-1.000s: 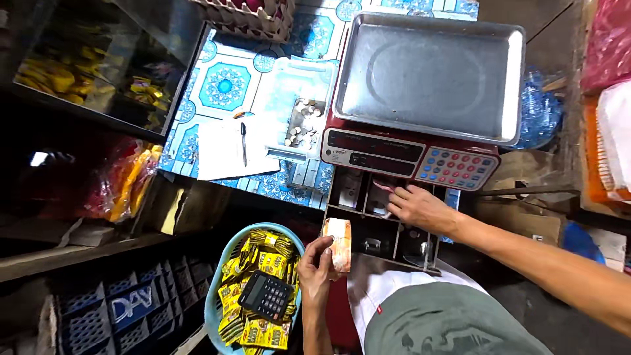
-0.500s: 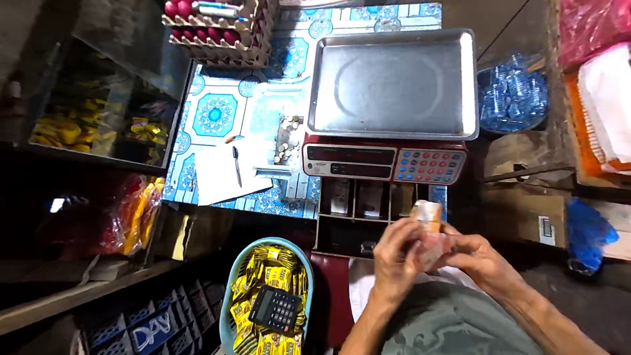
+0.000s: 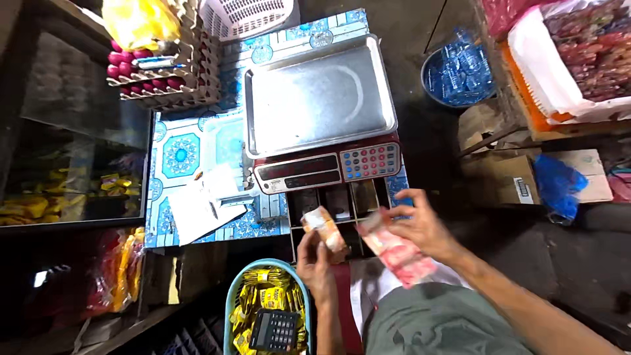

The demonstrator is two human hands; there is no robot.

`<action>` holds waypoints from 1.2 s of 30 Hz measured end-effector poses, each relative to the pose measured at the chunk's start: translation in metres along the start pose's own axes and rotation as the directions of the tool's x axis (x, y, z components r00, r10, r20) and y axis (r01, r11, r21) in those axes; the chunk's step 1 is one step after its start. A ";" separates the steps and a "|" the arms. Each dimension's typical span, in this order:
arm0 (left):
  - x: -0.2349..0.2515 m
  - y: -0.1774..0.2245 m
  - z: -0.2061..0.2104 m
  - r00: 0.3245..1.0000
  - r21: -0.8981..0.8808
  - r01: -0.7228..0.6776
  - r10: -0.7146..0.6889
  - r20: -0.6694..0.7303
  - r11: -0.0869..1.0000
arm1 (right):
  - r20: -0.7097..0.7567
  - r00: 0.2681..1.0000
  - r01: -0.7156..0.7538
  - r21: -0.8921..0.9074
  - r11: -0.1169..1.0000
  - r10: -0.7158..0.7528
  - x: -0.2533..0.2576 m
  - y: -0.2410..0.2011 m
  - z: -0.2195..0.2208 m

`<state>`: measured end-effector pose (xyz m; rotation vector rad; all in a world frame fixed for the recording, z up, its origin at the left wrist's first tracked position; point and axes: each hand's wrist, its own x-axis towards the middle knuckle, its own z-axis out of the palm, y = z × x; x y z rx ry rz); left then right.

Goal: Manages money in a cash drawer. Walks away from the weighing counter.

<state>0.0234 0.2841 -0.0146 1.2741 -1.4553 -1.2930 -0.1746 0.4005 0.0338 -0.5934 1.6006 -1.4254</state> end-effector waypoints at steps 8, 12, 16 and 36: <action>0.001 0.016 -0.032 0.983 -0.130 -0.004 -0.019 -0.181 0.991 | -0.016 0.987 -0.139 -0.576 0.806 0.159 0.101 0.039 0.105; -0.010 0.006 -0.034 0.985 -0.174 0.059 -0.086 -0.150 0.983 | 0.012 0.947 -0.191 -0.781 0.595 0.320 0.114 0.037 0.128; -0.014 -0.002 -0.046 0.983 -0.186 0.081 -0.109 -0.148 0.979 | 0.032 0.932 -0.168 -0.846 0.507 0.361 0.111 0.031 0.132; 0.072 -0.081 -0.005 0.169 0.058 -0.919 0.256 0.952 0.391 | 0.021 0.997 -0.026 -0.803 0.595 0.071 -0.091 0.085 -0.093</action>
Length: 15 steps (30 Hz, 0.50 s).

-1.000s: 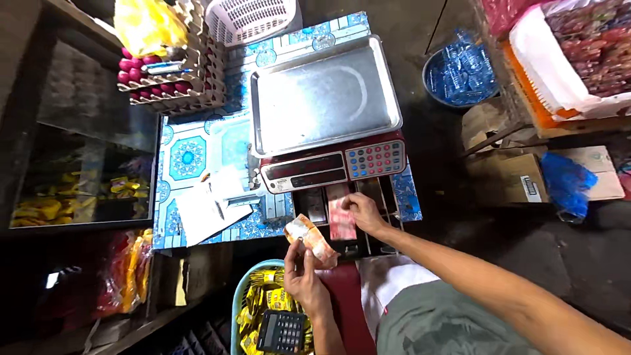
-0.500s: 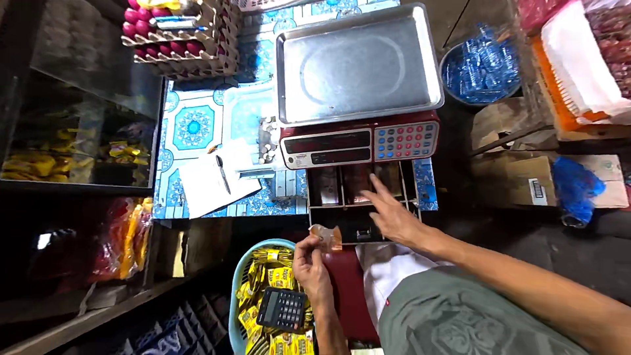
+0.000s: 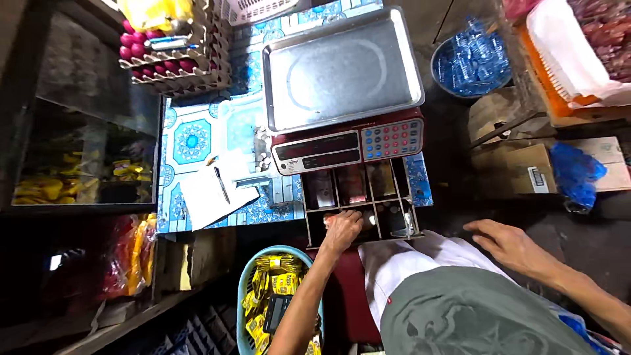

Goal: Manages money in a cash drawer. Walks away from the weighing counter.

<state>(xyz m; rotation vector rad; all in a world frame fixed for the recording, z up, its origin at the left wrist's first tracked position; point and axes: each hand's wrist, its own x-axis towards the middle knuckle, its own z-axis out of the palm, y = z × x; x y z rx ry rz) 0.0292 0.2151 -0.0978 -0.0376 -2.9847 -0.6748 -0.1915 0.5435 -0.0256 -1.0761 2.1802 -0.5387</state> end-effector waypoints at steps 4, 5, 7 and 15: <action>0.004 0.002 -0.009 0.993 0.030 -0.091 0.088 0.078 0.995 | 0.002 0.996 0.092 -0.118 0.989 -0.093 0.005 -0.020 0.011; 0.003 0.005 -0.010 0.993 0.058 -0.113 0.110 0.050 0.992 | -0.026 0.988 0.146 -0.159 0.977 -0.152 0.008 -0.026 0.014; 0.000 0.014 -0.011 0.991 0.118 -0.129 0.133 -0.030 0.985 | -0.101 0.949 0.271 -0.231 0.935 -0.300 0.016 -0.039 0.021; -0.005 0.023 -0.029 0.876 -0.091 0.416 -0.371 0.307 0.905 | -0.040 0.823 0.540 -0.258 0.802 -0.567 0.038 -0.059 0.048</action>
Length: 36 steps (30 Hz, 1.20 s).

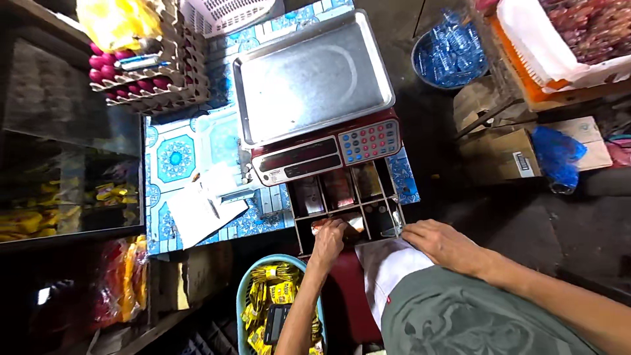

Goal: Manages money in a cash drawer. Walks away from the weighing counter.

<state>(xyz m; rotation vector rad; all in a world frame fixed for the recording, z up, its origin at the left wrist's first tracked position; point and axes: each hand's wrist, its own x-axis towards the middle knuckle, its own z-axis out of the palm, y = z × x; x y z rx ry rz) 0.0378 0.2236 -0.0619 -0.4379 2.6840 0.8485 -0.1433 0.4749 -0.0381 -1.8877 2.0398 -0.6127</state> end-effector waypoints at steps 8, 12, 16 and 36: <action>0.027 0.008 -0.051 0.713 -0.198 0.347 -0.395 -0.579 0.917 | -0.037 0.997 -0.070 0.010 0.998 0.070 -0.002 0.010 -0.004; 0.071 0.001 -0.057 0.664 -0.083 0.723 -0.723 -0.191 0.686 | 0.001 0.998 -0.062 -0.011 0.998 0.062 0.004 0.008 -0.002; 0.071 -0.002 -0.052 0.674 -0.051 0.726 -0.725 -0.142 0.686 | 0.013 0.997 -0.082 -0.002 0.997 0.082 -0.002 0.010 0.004; 0.065 -0.028 -0.027 0.711 0.009 0.598 -0.525 -0.469 0.802 | 0.154 0.986 -0.061 -0.060 0.996 0.070 0.007 0.019 0.006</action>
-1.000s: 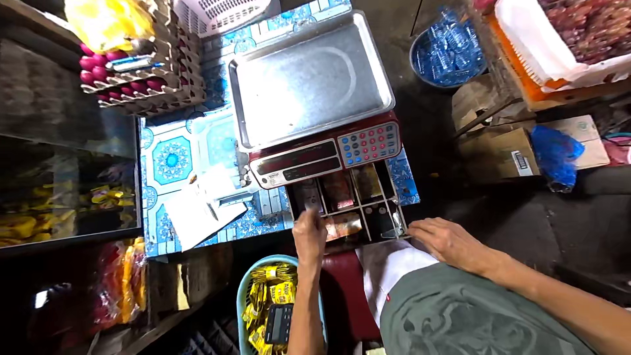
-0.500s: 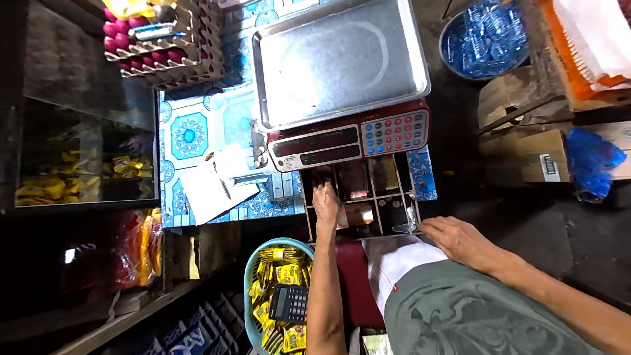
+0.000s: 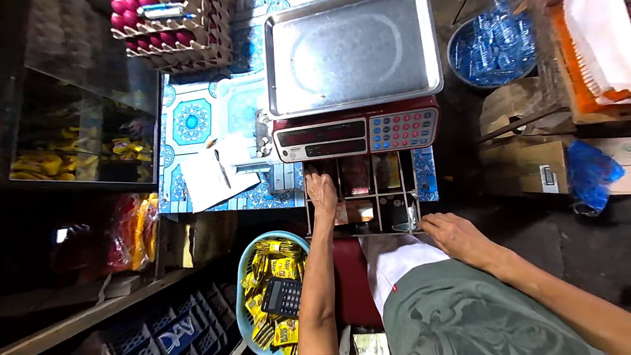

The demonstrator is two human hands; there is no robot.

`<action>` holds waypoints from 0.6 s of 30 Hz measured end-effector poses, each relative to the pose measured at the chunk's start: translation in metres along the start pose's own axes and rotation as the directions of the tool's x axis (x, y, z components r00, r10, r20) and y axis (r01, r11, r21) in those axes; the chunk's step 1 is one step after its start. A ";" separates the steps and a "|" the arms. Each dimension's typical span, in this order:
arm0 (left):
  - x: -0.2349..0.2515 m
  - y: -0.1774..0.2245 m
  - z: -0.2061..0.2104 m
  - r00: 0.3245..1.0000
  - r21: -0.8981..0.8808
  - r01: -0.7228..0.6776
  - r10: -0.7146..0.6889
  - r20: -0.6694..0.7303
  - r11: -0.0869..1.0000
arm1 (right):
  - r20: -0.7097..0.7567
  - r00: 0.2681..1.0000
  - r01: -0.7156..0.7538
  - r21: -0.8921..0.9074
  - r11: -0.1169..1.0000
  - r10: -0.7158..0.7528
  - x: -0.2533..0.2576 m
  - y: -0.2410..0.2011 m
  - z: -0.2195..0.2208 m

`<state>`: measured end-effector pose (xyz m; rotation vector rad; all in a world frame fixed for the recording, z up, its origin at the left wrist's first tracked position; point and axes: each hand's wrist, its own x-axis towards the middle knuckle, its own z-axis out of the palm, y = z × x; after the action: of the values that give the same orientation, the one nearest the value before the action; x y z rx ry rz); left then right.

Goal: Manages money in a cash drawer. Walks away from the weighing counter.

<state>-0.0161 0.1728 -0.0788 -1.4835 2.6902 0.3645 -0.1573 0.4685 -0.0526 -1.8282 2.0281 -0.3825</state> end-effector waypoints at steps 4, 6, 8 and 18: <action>0.006 0.016 -0.019 0.963 -0.021 0.150 -0.141 0.231 0.989 | 0.002 1.000 -0.012 0.028 1.000 0.012 -0.002 -0.002 -0.003; 0.007 0.020 -0.022 0.946 0.045 0.122 -0.130 0.298 0.992 | -0.001 1.000 0.000 0.013 1.000 0.000 -0.003 -0.003 -0.003; 0.007 0.020 -0.024 0.950 0.090 0.058 -0.083 0.302 0.994 | -0.016 1.000 0.014 -0.007 1.000 -0.014 -0.002 -0.004 -0.003; 0.010 0.007 -0.020 0.980 0.029 0.044 -0.049 0.192 0.999 | -0.080 0.995 0.059 0.013 0.998 -0.058 0.009 -0.015 -0.005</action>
<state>-0.0261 0.1639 -0.0596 -1.4222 2.4969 0.4460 -0.1471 0.4581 -0.0422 -1.8946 2.0210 -0.4941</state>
